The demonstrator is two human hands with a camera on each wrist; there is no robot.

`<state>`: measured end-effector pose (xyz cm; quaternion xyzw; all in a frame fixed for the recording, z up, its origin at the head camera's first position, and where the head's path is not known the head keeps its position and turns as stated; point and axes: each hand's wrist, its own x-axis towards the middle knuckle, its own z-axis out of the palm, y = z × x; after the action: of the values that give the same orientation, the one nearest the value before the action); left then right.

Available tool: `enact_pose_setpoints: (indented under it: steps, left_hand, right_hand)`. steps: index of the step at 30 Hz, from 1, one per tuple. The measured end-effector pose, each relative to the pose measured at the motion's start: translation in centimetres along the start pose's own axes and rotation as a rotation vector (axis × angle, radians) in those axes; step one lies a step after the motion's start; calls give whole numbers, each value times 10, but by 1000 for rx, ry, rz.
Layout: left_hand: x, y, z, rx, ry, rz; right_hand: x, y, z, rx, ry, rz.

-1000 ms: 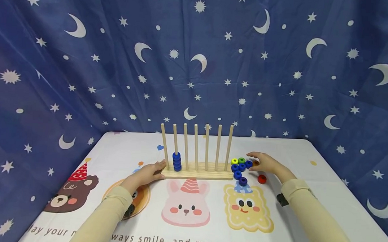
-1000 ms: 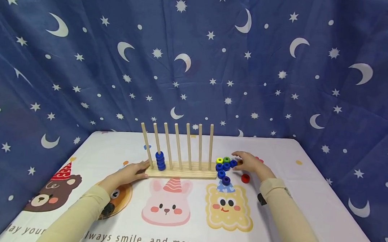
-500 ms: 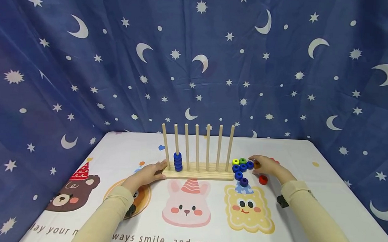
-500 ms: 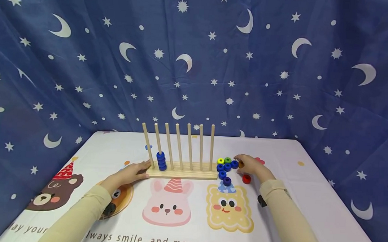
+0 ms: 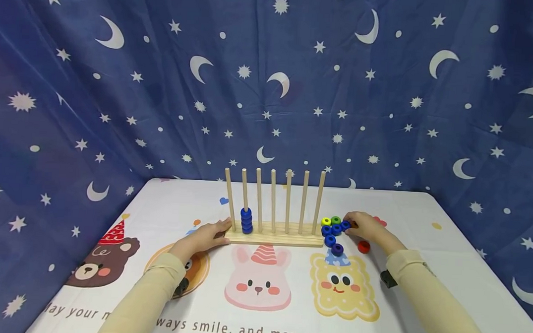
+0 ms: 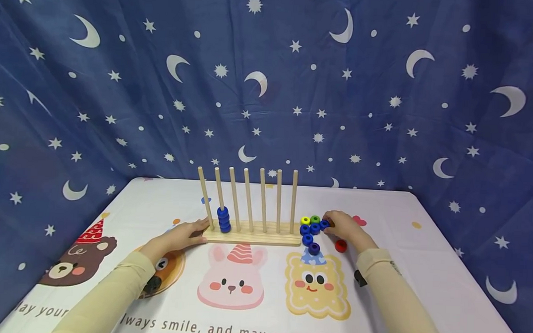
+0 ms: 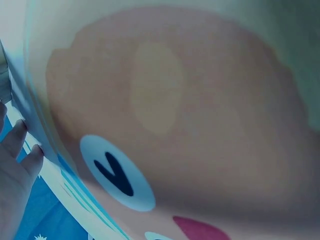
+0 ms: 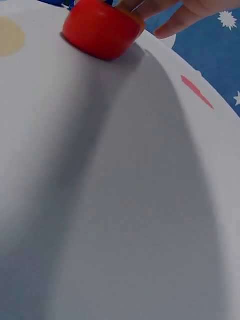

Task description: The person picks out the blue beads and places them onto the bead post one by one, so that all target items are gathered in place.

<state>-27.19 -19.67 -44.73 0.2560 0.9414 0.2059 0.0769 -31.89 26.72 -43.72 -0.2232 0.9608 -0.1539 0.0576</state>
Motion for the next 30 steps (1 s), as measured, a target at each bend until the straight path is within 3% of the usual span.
enact_pose_setpoints:
  steps: [13,21,30]
  left_hand:
    - [1,-1,0,-2,-19,-34]
    - [1,2,-1,-4,-7,-34]
    - [3,-2,0,-1,-13,-29]
  right_hand:
    - [-6,-5,-5,36,31,52]
    - [-10,-13,-15,41,97,1]
    - [-21,-22,-22,61,123,-2]
